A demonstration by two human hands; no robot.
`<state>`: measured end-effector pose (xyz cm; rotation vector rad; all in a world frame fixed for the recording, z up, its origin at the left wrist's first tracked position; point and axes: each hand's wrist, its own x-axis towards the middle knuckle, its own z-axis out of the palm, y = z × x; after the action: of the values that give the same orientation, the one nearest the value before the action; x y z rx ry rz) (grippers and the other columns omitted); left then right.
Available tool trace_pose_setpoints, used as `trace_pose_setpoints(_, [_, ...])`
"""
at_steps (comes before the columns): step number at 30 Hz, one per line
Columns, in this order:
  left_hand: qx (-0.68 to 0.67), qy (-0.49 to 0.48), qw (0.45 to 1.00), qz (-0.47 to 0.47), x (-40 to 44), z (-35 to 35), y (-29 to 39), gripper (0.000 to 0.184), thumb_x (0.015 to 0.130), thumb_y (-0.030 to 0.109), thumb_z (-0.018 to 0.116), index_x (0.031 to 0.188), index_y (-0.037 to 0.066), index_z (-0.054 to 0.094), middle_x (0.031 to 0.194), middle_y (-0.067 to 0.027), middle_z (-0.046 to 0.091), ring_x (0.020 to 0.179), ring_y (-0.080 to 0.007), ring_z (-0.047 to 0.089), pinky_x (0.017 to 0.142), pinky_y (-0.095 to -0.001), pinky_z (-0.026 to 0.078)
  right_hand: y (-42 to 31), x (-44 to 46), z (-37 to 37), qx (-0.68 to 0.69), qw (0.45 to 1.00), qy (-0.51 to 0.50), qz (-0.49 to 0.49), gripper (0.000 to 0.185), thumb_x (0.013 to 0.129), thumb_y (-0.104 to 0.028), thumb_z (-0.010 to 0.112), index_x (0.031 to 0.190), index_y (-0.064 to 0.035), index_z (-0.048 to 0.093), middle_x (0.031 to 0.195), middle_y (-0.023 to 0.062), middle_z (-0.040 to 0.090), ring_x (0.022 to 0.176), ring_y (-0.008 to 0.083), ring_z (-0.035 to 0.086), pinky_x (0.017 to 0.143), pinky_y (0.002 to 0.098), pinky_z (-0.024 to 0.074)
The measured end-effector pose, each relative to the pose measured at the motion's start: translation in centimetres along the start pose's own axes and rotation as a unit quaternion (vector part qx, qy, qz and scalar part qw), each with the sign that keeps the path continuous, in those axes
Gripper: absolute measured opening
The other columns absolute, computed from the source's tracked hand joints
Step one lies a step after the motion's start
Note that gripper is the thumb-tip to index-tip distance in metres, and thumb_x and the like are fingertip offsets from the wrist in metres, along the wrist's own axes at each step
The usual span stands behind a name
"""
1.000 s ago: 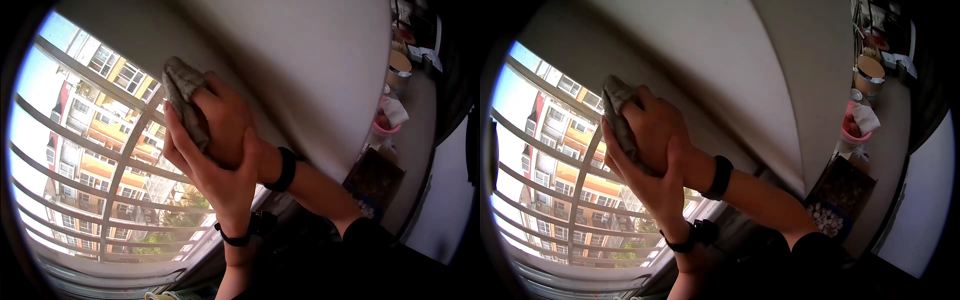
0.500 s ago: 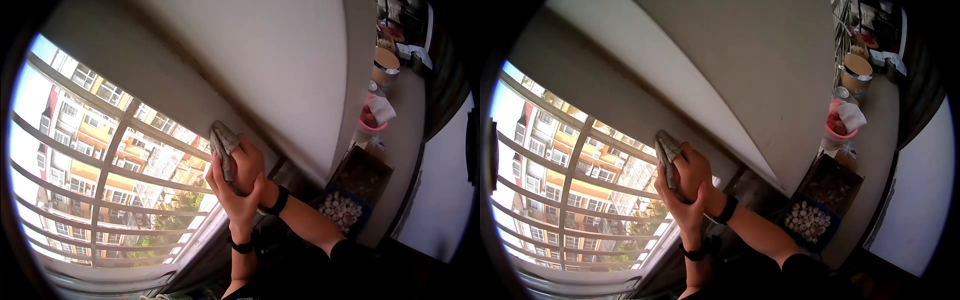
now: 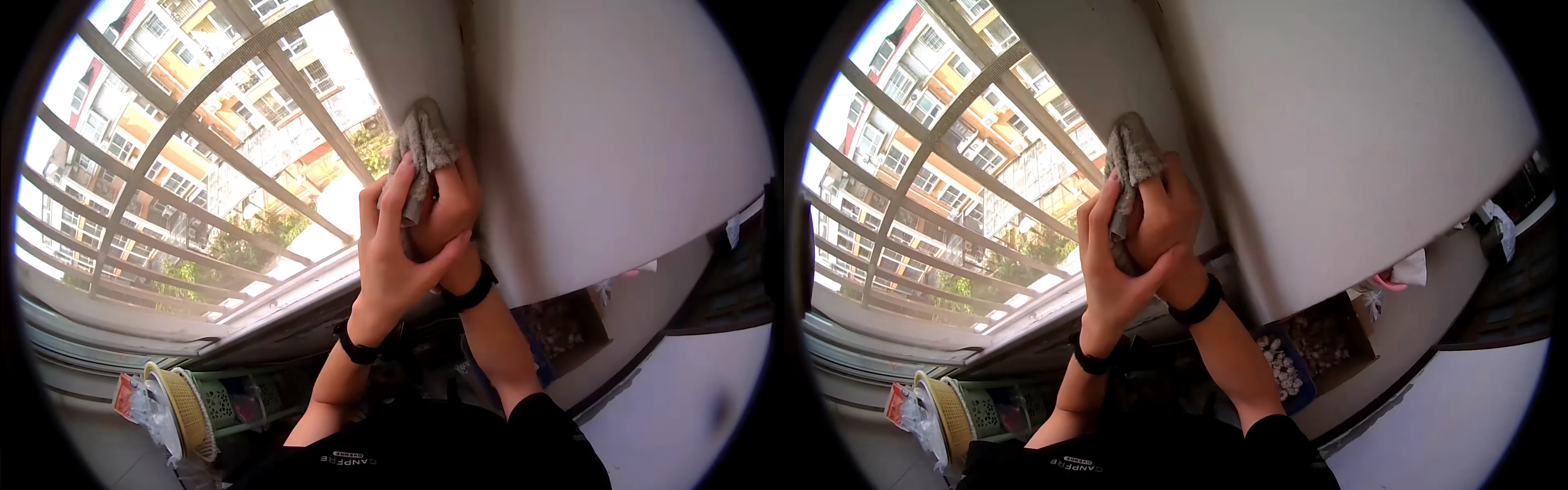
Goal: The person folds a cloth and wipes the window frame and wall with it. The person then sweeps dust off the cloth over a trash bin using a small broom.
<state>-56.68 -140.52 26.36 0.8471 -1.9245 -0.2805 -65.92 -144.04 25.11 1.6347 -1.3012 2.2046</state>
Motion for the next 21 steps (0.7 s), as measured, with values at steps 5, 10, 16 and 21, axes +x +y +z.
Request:
trace_pose_setpoints(5, [0.034, 0.006, 0.997, -0.068, -8.1, 3.7, -3.2, 0.090, 0.073, 0.023, 0.085, 0.150, 0.009, 0.041, 0.128, -0.0196, 0.049, 0.103, -0.0361, 0.065, 0.079, -0.0422, 0.059, 6.8, -12.4, 1.4, 0.010, 1.000, 0.009, 0.027, 0.048, 0.096, -0.031, 0.064, 0.136, -0.0061, 0.054, 0.124, 0.0183, 0.059, 0.105, 0.0345, 0.060, 0.085, 0.0466, 0.0519])
trace_pose_setpoints(10, [0.006, -0.082, 0.983, -0.163, -13.1, 5.2, -5.5, 0.092, 0.075, 0.028, 0.082, 0.152, 0.008, 0.035, 0.127, -0.0201, 0.050, 0.101, -0.0398, 0.065, 0.079, -0.0443, 0.059, 5.9, -17.0, -0.5, 0.038, 0.995, -0.048, 0.081, 0.051, 0.100, -0.033, 0.062, 0.143, -0.0069, 0.051, 0.132, 0.0173, 0.059, 0.109, 0.0334, 0.060, 0.087, 0.0475, 0.0519])
trace_pose_setpoints(16, [-0.015, -0.147, 0.964, -0.223, -16.6, 4.7, -8.5, 0.092, 0.077, 0.035, 0.080, 0.153, 0.010, 0.034, 0.125, -0.0206, 0.050, 0.101, -0.0404, 0.065, 0.081, -0.0448, 0.057, 4.1, -19.5, -0.6, 0.012, 0.990, -0.088, 0.110, 0.050, 0.098, -0.030, 0.063, 0.140, -0.0062, 0.053, 0.128, 0.0178, 0.059, 0.104, 0.0345, 0.061, 0.084, 0.0471, 0.0521])
trace_pose_setpoints(21, [-0.042, -0.192, 0.947, -0.254, -17.4, 1.8, -10.3, 0.089, 0.080, 0.038, 0.078, 0.154, 0.015, 0.034, 0.125, -0.0195, 0.051, 0.101, -0.0406, 0.065, 0.084, -0.0447, 0.056, 2.3, -21.1, 0.6, -0.010, 0.987, -0.112, 0.112, 0.048, 0.096, -0.028, 0.063, 0.138, -0.0055, 0.054, 0.125, 0.0181, 0.060, 0.101, 0.0353, 0.062, 0.081, 0.0467, 0.0523])
